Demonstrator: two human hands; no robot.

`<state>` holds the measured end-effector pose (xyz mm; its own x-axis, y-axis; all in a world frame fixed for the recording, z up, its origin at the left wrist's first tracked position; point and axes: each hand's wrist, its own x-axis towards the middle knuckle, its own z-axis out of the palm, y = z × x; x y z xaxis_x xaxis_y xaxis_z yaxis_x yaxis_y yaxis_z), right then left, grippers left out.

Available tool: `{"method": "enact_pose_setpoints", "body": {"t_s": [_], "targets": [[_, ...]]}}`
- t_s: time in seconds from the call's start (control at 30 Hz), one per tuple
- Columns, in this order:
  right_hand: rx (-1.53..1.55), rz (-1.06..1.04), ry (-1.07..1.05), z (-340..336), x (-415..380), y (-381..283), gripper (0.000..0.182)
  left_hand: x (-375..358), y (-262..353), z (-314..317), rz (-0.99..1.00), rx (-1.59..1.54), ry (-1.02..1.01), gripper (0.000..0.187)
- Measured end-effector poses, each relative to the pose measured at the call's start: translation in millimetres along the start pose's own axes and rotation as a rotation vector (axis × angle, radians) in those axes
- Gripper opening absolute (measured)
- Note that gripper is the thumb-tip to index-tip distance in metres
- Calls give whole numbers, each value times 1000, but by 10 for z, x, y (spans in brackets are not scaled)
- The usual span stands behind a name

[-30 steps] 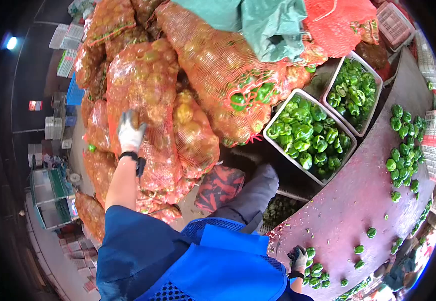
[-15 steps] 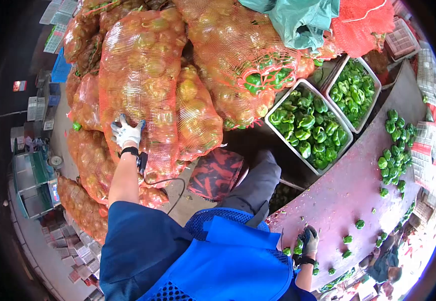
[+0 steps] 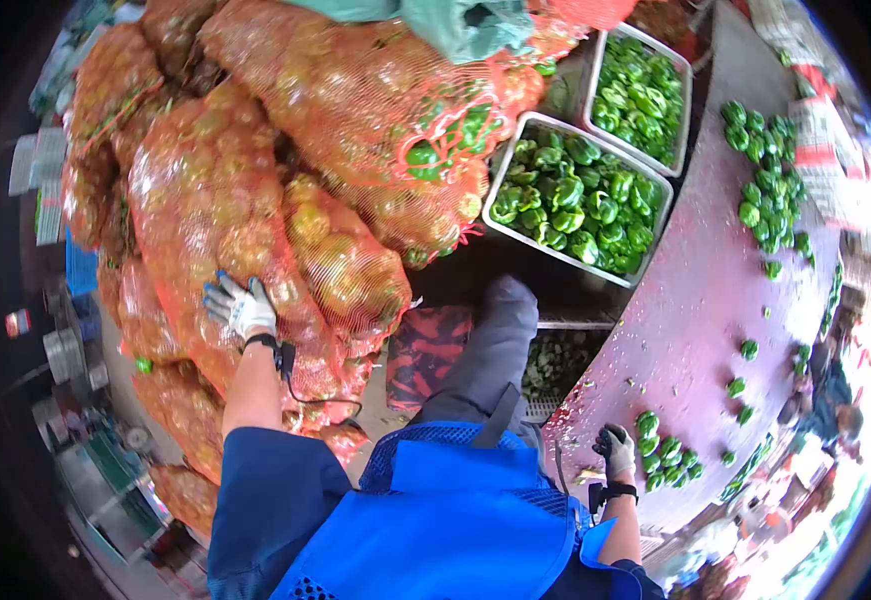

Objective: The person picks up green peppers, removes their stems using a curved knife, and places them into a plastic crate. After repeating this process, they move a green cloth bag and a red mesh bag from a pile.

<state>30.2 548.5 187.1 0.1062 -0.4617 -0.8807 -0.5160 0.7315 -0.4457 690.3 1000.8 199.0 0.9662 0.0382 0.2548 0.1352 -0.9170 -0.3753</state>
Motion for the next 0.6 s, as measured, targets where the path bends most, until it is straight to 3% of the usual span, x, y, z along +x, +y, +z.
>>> {"method": "enact_pose_setpoints", "body": {"t_s": [0.1,0.17,0.23,0.37,0.43,0.53,0.6], "targets": [[-23,-17,-42,360,84,255,24,26,-64,143,-20,58,-13,79],[-49,84,-100,777,207,367,28,40,-114,179,-1,75,14,79],[-409,-122,-164,1198,444,658,34,73,-155,157,0,120,-22,78],[-401,-50,-322,2186,894,1166,53,159,-311,270,24,68,28,73],[-569,-67,-409,2534,1016,1076,72,160,-306,167,9,-64,-32,72],[-717,66,-381,2960,1156,1230,95,193,-396,150,44,-23,-49,72],[-720,113,-315,3149,1259,1386,97,205,-373,111,28,19,-60,71]]}}
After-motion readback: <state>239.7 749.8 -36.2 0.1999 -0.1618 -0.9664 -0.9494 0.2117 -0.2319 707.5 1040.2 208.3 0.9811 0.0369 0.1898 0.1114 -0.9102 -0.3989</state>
